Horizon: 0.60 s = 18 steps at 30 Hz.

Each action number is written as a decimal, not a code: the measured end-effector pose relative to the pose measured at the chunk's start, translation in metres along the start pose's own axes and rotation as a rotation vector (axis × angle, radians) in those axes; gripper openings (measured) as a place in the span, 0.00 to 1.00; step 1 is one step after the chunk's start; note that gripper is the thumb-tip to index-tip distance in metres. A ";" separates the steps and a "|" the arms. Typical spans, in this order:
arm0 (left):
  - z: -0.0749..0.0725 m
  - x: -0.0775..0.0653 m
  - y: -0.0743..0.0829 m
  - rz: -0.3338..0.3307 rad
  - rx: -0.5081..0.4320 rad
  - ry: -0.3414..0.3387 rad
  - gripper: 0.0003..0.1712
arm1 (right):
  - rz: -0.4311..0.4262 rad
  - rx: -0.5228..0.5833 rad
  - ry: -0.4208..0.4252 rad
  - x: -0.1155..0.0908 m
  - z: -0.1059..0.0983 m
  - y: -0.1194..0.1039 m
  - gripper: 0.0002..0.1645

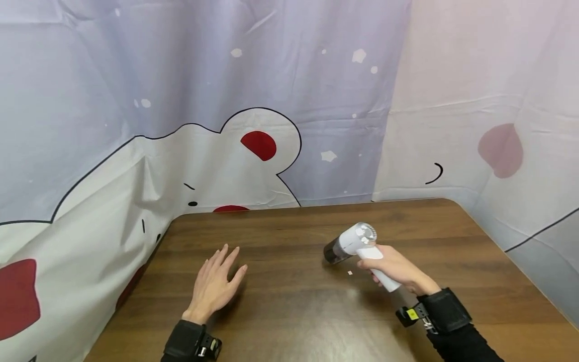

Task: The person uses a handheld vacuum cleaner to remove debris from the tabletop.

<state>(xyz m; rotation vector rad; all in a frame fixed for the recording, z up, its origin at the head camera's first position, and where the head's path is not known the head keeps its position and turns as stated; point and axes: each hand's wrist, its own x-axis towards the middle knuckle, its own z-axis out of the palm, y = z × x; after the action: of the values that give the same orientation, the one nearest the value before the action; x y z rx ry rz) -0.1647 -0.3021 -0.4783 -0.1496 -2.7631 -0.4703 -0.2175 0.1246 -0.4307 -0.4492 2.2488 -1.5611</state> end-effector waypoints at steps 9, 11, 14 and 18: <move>0.006 0.010 0.013 0.042 -0.017 -0.011 0.36 | 0.070 0.036 0.017 -0.037 -0.041 0.021 0.20; 0.007 0.009 0.015 0.044 -0.014 -0.010 0.36 | 0.065 0.061 0.003 -0.038 -0.041 0.025 0.19; 0.008 0.009 0.018 0.048 -0.010 -0.009 0.36 | 0.060 0.101 -0.010 -0.041 -0.040 0.029 0.19; 0.009 0.010 0.021 0.048 -0.013 -0.011 0.35 | 0.065 0.148 -0.002 -0.045 -0.039 0.032 0.19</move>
<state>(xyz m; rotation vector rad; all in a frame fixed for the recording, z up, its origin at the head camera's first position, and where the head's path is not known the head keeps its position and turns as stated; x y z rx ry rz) -0.1735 -0.2791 -0.4764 -0.2213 -2.7605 -0.4763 -0.1983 0.1882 -0.4433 -0.3331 2.1055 -1.6784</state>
